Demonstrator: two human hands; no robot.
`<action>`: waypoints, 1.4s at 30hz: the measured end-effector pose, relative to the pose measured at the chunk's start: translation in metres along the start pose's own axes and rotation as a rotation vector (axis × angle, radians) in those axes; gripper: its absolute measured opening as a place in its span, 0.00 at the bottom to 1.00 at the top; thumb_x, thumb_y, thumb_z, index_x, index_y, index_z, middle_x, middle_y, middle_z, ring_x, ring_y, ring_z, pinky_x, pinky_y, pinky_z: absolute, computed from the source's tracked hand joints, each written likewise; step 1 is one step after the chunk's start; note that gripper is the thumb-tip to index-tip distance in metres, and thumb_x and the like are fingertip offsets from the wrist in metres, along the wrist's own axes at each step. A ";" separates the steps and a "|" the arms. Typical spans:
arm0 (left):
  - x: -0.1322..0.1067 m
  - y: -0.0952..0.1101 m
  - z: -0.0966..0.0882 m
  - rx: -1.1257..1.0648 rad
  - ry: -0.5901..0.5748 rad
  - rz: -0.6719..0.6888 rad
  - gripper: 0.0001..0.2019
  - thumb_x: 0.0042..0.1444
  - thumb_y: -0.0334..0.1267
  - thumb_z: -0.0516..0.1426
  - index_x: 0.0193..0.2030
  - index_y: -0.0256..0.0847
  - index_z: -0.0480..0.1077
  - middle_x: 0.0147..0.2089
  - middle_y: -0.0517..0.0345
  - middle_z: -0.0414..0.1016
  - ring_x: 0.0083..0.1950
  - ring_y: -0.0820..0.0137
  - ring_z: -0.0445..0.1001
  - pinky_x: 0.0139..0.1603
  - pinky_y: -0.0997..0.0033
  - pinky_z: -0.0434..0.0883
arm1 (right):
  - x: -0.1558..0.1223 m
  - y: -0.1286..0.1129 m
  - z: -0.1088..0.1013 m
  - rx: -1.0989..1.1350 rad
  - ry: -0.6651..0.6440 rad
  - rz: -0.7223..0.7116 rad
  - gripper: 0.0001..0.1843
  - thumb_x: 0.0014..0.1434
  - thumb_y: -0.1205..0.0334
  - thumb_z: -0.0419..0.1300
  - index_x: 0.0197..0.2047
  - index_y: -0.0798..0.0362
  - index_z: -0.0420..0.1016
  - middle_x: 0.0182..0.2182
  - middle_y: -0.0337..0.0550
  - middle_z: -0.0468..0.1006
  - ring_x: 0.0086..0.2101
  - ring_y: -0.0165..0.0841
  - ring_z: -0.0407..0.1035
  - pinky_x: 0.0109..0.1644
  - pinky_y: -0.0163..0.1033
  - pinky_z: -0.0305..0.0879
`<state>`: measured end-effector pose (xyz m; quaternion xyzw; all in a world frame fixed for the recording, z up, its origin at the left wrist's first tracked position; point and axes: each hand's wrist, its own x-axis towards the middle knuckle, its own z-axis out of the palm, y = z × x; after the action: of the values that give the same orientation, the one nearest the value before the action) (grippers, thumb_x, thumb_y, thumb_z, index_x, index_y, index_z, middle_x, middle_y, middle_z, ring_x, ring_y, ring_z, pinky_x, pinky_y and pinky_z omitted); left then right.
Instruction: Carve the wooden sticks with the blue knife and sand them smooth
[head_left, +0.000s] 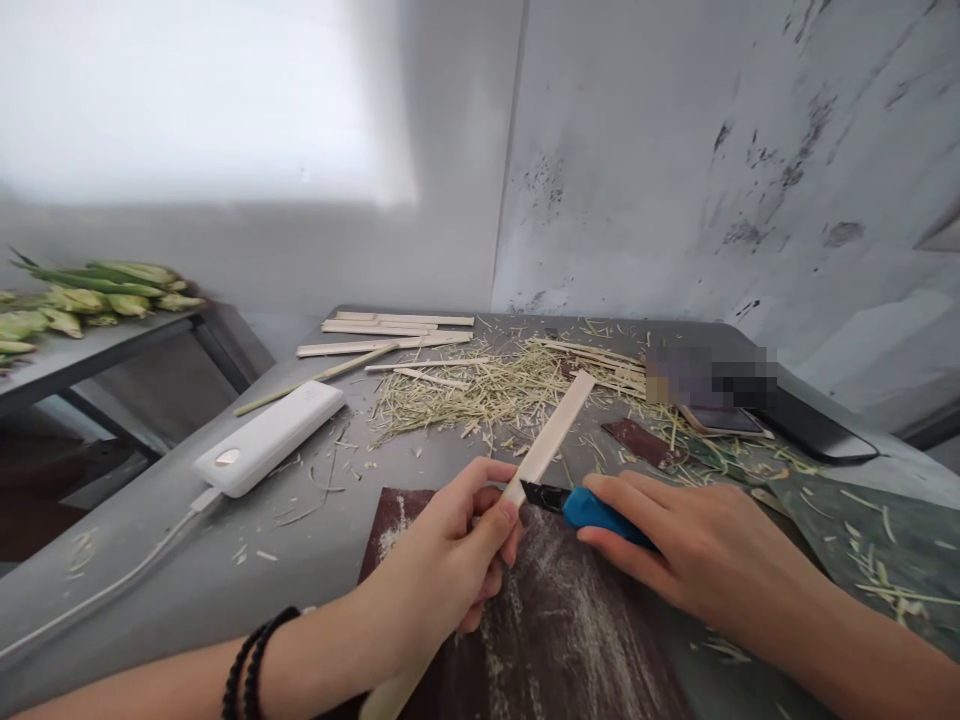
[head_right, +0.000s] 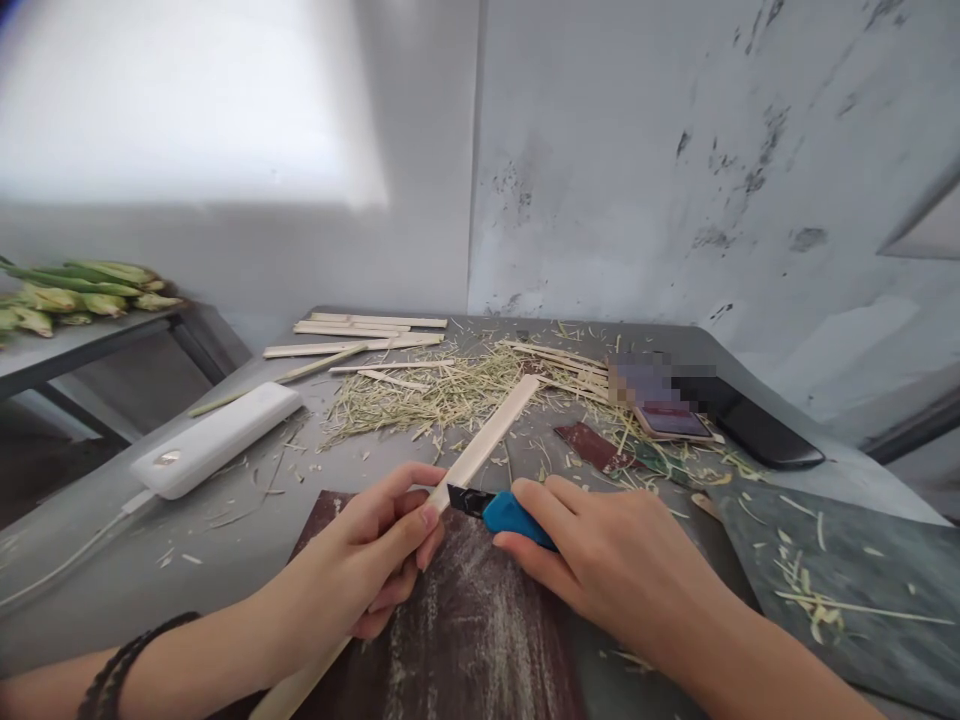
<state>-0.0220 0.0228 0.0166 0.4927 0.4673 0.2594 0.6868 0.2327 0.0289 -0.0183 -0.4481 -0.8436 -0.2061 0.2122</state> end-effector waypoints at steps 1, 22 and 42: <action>0.000 0.000 0.000 -0.008 0.003 -0.003 0.06 0.71 0.39 0.49 0.52 0.47 0.63 0.31 0.70 0.61 0.19 0.82 0.51 0.14 0.85 0.51 | 0.000 0.000 0.000 -0.003 -0.004 -0.002 0.24 0.74 0.42 0.46 0.48 0.49 0.75 0.31 0.39 0.81 0.21 0.31 0.71 0.23 0.38 0.50; 0.002 0.000 -0.003 -0.158 0.027 -0.028 0.19 0.60 0.38 0.59 0.57 0.41 0.69 0.33 0.65 0.61 0.26 0.79 0.53 0.20 0.79 0.48 | 0.004 -0.011 -0.004 0.026 -0.015 -0.086 0.22 0.74 0.43 0.46 0.48 0.49 0.72 0.30 0.37 0.79 0.20 0.31 0.71 0.22 0.40 0.47; 0.000 -0.003 -0.005 -0.069 -0.071 -0.042 0.04 0.64 0.39 0.55 0.39 0.43 0.67 0.26 0.68 0.53 0.24 0.77 0.45 0.17 0.79 0.45 | 0.003 -0.005 -0.005 -0.062 0.042 -0.014 0.22 0.75 0.45 0.47 0.50 0.52 0.73 0.30 0.39 0.80 0.21 0.32 0.71 0.22 0.39 0.48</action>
<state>-0.0266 0.0243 0.0135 0.4679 0.4437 0.2433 0.7246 0.2274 0.0260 -0.0134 -0.4441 -0.8352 -0.2431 0.2146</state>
